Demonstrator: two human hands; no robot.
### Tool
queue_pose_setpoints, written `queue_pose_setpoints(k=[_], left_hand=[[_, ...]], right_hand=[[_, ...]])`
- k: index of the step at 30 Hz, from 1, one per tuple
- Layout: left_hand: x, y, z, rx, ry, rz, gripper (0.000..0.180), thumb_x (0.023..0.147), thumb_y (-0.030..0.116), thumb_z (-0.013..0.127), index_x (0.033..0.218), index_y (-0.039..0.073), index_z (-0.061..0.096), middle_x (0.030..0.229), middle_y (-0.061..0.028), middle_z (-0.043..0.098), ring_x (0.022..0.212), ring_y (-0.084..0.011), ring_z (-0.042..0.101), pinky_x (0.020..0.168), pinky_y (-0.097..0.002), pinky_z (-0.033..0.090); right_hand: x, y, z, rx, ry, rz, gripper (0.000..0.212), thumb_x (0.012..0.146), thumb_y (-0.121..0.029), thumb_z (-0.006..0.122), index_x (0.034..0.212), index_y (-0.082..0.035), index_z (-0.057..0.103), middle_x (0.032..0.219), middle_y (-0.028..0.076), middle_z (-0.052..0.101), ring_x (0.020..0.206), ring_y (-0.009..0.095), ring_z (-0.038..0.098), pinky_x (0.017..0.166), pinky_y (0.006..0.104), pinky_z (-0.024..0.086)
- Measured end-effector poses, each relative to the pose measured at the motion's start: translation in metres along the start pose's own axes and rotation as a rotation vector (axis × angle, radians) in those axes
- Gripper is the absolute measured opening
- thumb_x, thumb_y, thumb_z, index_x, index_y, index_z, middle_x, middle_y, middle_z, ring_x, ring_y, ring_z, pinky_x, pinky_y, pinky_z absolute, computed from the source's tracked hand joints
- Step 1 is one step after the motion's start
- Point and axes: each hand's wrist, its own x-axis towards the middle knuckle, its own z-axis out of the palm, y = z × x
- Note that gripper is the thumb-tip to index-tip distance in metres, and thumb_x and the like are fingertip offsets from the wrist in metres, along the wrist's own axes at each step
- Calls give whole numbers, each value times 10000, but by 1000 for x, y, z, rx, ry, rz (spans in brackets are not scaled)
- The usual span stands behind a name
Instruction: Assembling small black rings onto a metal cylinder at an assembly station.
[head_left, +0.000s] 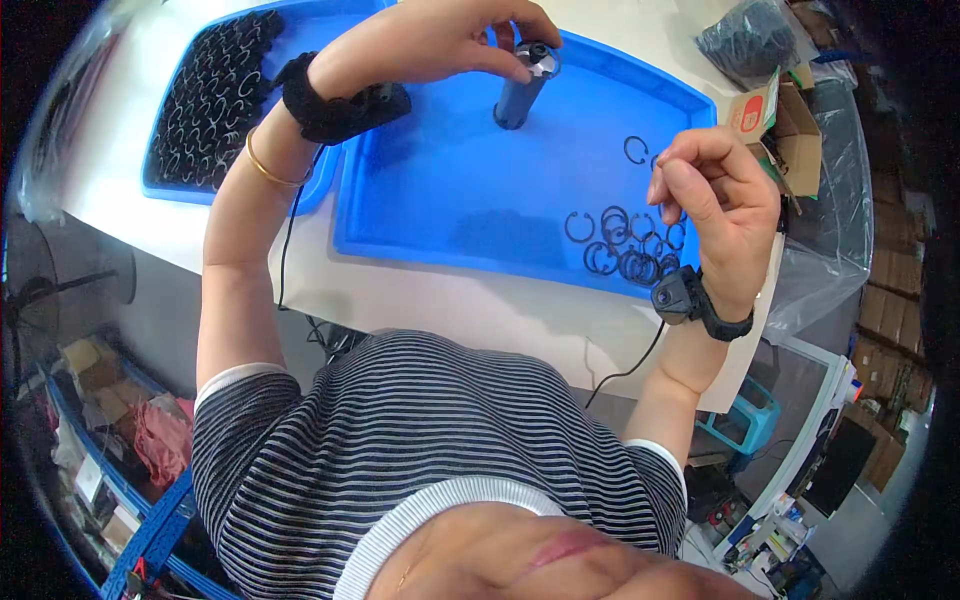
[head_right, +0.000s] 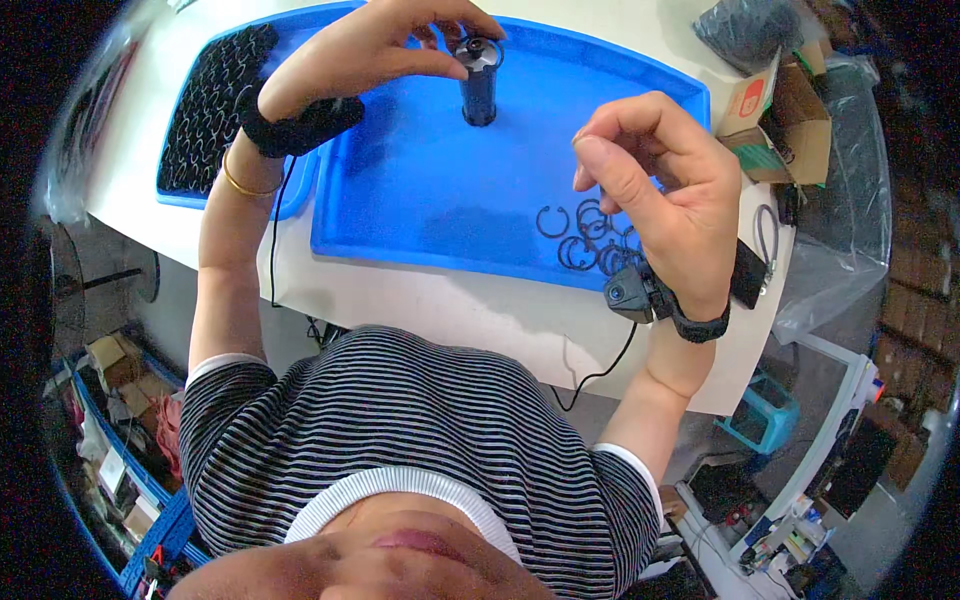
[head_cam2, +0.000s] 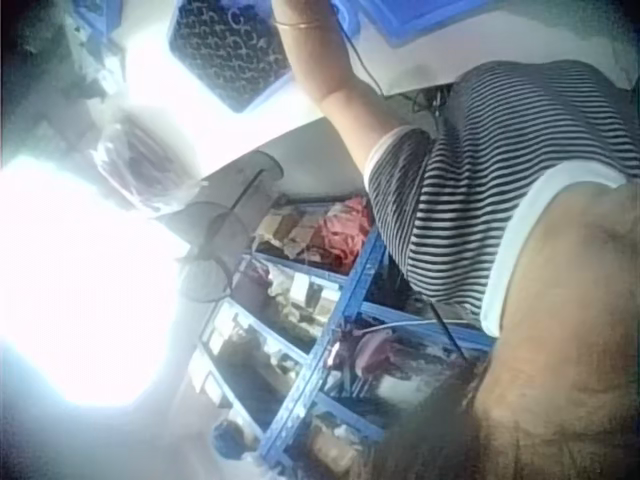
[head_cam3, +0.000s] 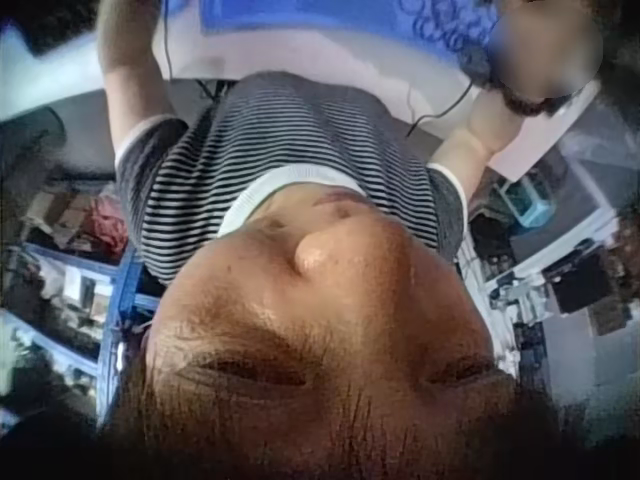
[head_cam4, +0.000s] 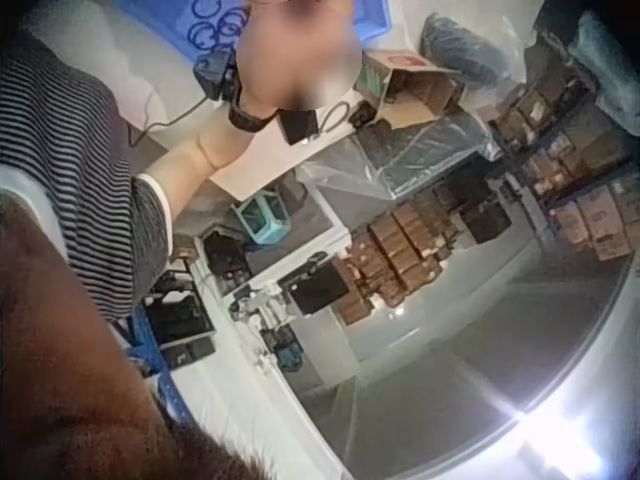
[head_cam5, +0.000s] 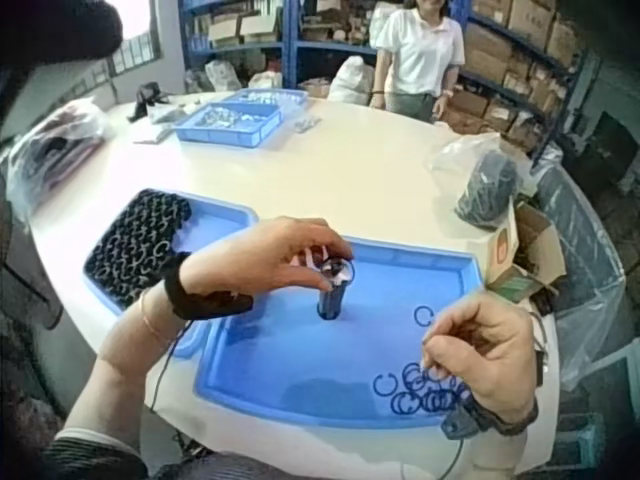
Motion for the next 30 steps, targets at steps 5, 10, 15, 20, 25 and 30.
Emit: queue_pose_setpoints(k=[5,10,15,20,25,30], left_hand=[[-1,-10,1,-4,-6,33,402,884,188,770,1230,15,658,1105,-143,678,969,-260,663,865,-364,532],[0,-2,0,8,-20,1,402,885,176,765,1235,11,656,1113,-143,675,970,-260,665,867,-370,529],[1,-8,3,20,-37,18,465,834,126,793,1259,16,640,1121,-145,654,991,-271,654,859,-366,537],[-2,-7,4,76,-4,3,573,805,145,824,1320,32,599,1168,-149,626,1034,-274,633,851,-364,541],[-10,-4,2,105,23,29,572,806,156,828,1316,29,601,1166,-148,630,1034,-268,630,847,-365,540],[-44,10,-5,60,123,-24,476,813,139,820,1239,15,647,1078,-124,679,951,-231,650,824,-333,534]], right_hand=[[-1,-1,0,9,-2,3,140,942,-136,719,977,-15,658,826,22,676,734,70,637,586,192,454],[-1,-1,0,9,7,25,137,937,-131,723,966,-12,660,820,25,675,723,71,633,583,193,452],[-2,-1,0,0,1,12,141,937,-135,723,969,-13,662,821,25,675,724,72,634,584,192,452],[-1,1,-3,2,-3,4,134,940,-135,718,975,-17,665,837,26,679,730,72,635,582,192,451],[0,4,-7,-10,71,-10,158,951,-116,694,1072,-22,655,865,31,684,714,64,612,598,191,438],[12,10,-47,-183,166,-38,258,920,-147,716,1146,-33,663,894,62,707,714,90,606,631,241,471]])
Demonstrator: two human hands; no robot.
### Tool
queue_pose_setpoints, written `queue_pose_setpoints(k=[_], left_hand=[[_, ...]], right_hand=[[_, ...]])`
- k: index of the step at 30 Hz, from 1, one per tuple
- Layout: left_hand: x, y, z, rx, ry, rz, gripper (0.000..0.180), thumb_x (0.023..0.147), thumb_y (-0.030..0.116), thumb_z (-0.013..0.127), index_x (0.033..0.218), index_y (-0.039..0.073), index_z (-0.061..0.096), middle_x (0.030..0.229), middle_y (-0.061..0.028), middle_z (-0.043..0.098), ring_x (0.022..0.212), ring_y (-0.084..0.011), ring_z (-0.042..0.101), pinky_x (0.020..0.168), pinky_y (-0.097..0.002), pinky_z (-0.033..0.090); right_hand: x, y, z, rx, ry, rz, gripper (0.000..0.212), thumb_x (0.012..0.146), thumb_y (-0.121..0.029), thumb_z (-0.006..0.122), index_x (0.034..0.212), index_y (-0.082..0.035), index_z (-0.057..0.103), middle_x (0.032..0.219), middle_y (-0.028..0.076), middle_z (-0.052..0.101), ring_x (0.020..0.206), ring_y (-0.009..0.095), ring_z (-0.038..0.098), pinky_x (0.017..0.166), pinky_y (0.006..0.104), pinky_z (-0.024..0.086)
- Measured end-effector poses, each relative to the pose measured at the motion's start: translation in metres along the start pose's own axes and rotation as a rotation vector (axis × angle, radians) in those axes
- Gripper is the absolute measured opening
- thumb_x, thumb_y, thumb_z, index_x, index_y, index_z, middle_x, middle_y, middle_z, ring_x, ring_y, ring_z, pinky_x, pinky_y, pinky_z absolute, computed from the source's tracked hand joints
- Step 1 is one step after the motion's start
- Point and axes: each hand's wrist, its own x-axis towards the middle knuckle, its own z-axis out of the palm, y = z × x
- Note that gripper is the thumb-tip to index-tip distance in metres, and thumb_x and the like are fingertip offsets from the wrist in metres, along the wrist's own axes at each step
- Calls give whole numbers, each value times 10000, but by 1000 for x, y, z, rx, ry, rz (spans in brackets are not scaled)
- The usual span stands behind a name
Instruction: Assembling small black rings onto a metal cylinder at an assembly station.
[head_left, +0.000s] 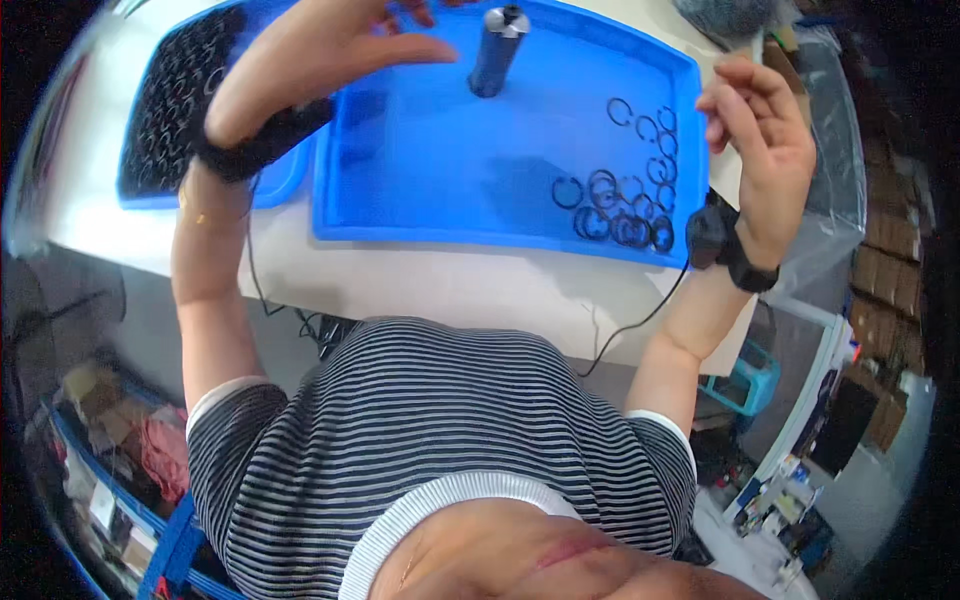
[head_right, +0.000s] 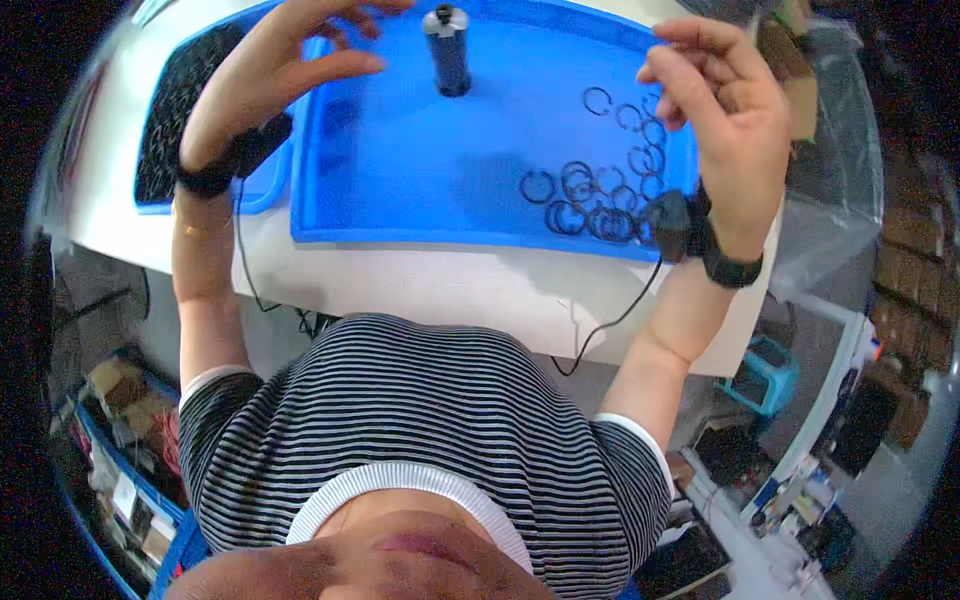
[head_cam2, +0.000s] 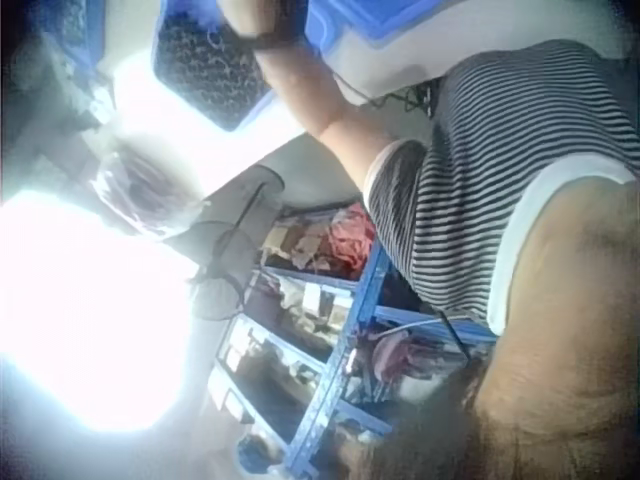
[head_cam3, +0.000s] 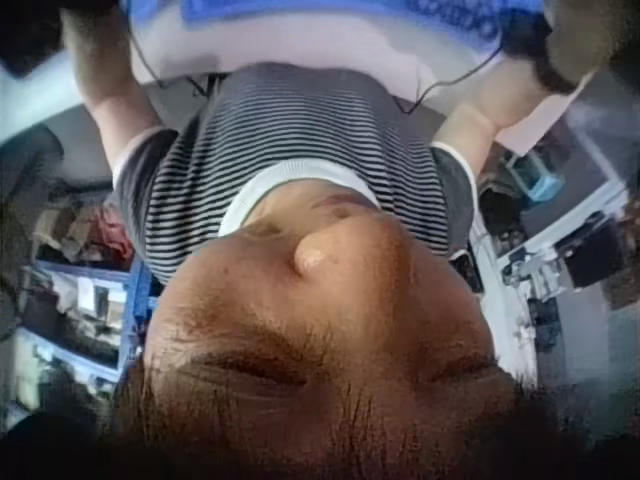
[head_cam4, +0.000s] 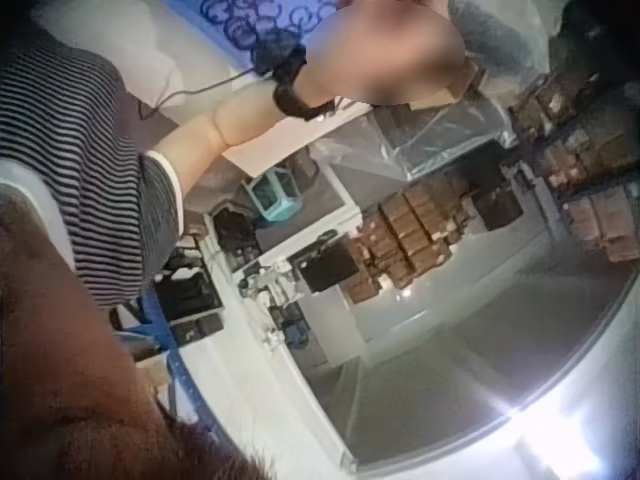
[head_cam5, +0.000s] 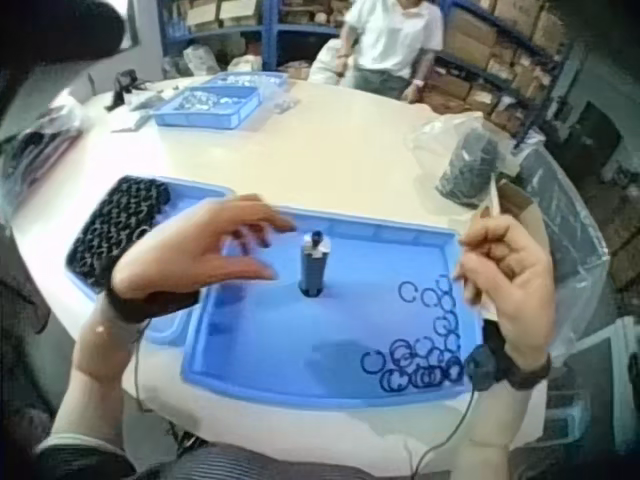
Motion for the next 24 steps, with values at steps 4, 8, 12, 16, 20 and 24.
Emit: queue_pose_setpoints(k=[4,8,12,16,20,24], left_hand=[[-29,3,1,-5,-62,0,496,829,60,750,1310,54,630,1266,-68,659,1053,-180,610,893,-311,487],[-43,16,8,-27,-105,4,517,797,58,752,1302,43,640,1210,-76,677,1012,-186,618,870,-313,487],[-53,29,13,-43,-112,-58,493,792,70,764,1273,41,660,1178,-83,688,982,-187,621,850,-312,485],[-50,32,18,-50,-101,-47,496,790,74,768,1273,42,661,1160,-85,694,967,-185,623,846,-311,484],[-46,35,20,-66,-87,-18,497,789,78,770,1272,37,660,1146,-85,698,953,-185,625,830,-307,483],[-45,37,19,-74,-74,10,487,788,81,771,1261,34,663,1140,-83,699,943,-183,625,819,-307,484]], right_hand=[[26,50,-46,-238,-111,101,235,964,-165,697,1157,-32,676,933,13,703,735,45,578,642,184,433],[34,114,-68,-897,-340,-19,315,854,-228,757,1116,-70,684,916,94,724,793,203,677,695,362,525],[39,118,-43,-1028,-410,136,319,850,-200,760,1096,-28,653,924,96,707,817,215,669,704,360,515],[42,130,-39,-1164,-447,215,330,783,-298,798,961,-52,668,901,143,706,908,333,689,767,457,525],[50,137,-37,-1057,-461,398,271,846,-188,772,992,-6,634,781,91,664,613,178,644,505,336,489],[40,141,-27,-838,-475,416,211,860,-137,748,971,-2,630,760,62,649,592,135,629,471,282,497]])
